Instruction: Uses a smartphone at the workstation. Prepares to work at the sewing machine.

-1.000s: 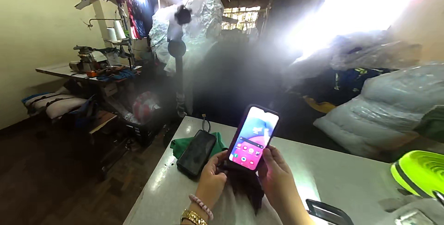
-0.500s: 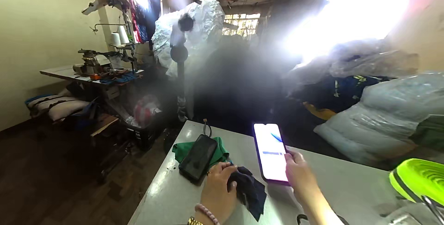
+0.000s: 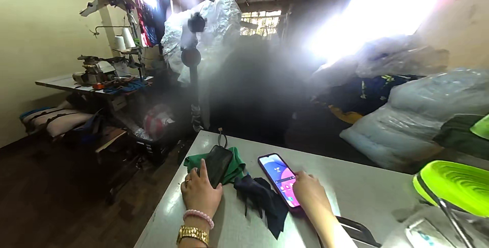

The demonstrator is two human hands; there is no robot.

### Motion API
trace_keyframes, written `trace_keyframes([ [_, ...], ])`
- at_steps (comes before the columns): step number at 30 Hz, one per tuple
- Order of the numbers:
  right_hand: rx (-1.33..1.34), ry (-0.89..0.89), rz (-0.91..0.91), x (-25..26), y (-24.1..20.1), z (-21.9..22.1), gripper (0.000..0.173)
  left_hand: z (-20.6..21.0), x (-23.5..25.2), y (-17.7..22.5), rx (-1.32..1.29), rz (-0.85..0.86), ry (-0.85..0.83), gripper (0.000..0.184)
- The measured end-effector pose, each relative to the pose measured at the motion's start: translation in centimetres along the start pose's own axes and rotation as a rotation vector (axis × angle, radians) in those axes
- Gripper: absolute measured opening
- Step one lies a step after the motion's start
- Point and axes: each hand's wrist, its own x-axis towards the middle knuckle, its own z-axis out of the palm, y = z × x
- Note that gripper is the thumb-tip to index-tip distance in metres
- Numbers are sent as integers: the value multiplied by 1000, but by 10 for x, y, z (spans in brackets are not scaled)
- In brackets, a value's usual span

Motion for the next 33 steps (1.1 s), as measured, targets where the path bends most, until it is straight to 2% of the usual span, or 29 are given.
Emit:
trace_keyframes([
  [5,-95,36,-54,-10,2,-5,34,2,-2,-6,-248,38,168,93],
  [8,173,173,-316,-15,-7,-13,31,0,-2,-12,-430,199,290,91],
  [9,332,154,-397,-16,-16,-19,32,0,-3,-13,-484,289,337,91],
  [12,832,-149,-387,-26,-49,-40,46,-7,-13,-11,-565,536,317,97],
  [14,964,-275,-344,-28,-58,-49,52,-9,-20,-6,-521,683,305,99],
  [15,941,-295,-356,-26,-56,-48,50,-8,-24,-3,-475,729,301,100],
  [18,770,-316,-446,-25,-40,-39,33,-2,-30,3,-337,754,234,102],
  [21,797,-283,-468,-36,-21,-22,26,3,-33,3,-208,714,142,99],
  [23,852,-220,-475,-44,-11,-8,25,4,-34,6,-170,652,82,99],
  [28,907,-72,-505,-53,-1,17,26,17,-33,6,-218,642,170,96],
  [31,832,-84,-488,-53,-6,12,28,16,-31,6,-271,592,95,98],
  [33,719,-76,-459,-58,-12,1,34,20,-25,1,-363,599,126,103],
])
